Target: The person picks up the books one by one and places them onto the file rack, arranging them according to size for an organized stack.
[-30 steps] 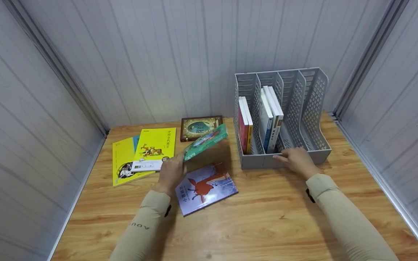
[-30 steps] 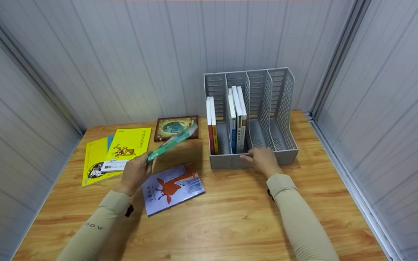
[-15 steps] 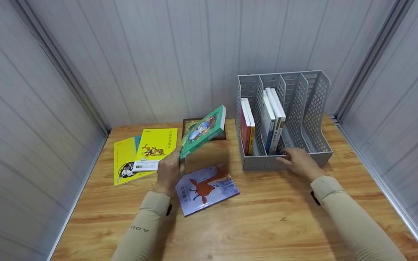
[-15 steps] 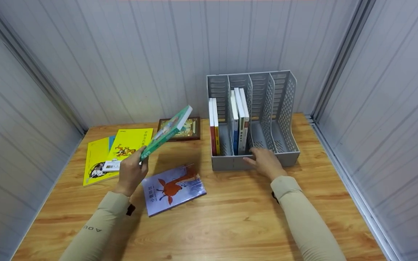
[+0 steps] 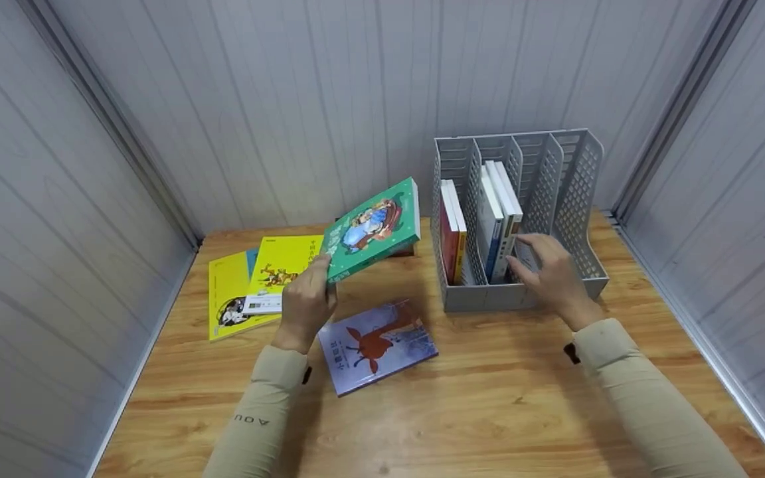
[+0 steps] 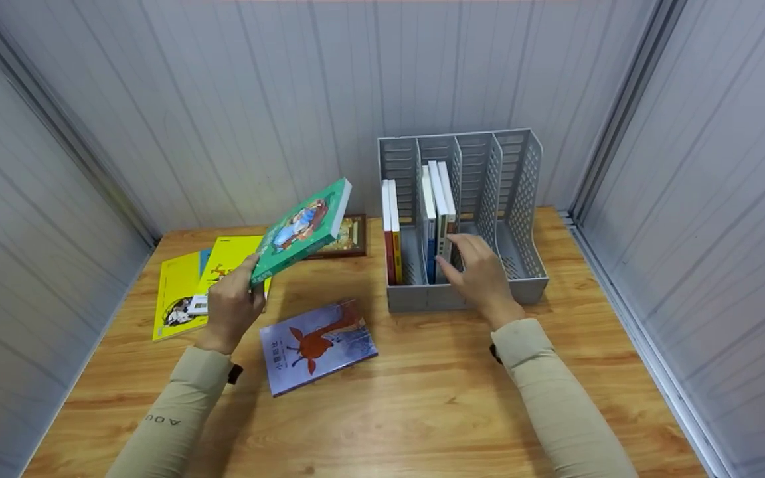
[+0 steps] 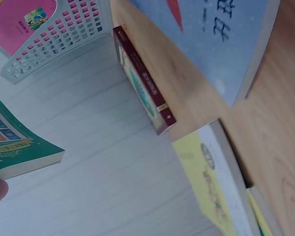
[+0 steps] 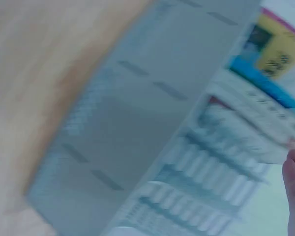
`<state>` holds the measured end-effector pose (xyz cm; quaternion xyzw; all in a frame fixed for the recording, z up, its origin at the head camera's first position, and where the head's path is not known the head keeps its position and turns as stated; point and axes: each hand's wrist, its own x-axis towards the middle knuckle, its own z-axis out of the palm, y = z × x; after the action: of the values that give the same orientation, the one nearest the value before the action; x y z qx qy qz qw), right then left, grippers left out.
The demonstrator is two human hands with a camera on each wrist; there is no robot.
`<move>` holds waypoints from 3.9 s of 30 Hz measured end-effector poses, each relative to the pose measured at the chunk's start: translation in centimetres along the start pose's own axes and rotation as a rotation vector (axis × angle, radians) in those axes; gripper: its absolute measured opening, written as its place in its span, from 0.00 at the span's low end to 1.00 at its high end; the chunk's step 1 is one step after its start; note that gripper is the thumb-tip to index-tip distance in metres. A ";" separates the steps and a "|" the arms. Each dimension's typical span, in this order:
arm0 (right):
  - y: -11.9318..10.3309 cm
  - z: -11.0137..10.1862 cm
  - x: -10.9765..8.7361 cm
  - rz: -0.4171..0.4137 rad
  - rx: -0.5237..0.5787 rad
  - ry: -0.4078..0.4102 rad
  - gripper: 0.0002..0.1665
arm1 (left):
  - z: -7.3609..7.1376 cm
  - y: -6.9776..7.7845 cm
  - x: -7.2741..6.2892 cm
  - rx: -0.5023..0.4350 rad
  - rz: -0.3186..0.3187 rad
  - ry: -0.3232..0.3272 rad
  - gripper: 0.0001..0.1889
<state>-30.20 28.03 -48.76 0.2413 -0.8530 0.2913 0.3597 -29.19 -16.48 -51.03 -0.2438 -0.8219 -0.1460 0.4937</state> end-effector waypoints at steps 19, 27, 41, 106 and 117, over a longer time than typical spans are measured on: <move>-12.1 -0.9 3.0 -0.391 -0.012 0.101 0.36 | -0.9 3.5 3.1 0.127 0.189 0.011 0.19; -14.8 0.0 3.4 -0.529 -0.194 0.015 0.34 | -0.8 5.3 4.3 0.225 0.282 0.036 0.11; -16.8 1.4 3.7 -0.489 -0.349 -0.084 0.25 | -1.3 8.3 5.6 0.291 0.377 0.032 0.20; -8.4 -4.1 5.7 -0.113 -0.228 0.391 0.23 | 5.5 13.2 3.7 -0.109 0.301 -0.191 0.08; -4.9 -3.8 5.8 0.069 -0.086 0.546 0.21 | 8.3 14.6 3.0 -0.006 0.291 -0.355 0.06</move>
<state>-29.03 25.87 -40.63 0.1093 -0.7436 0.3212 0.5762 -28.55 0.56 -52.30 -0.3830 -0.8516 -0.0303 0.3565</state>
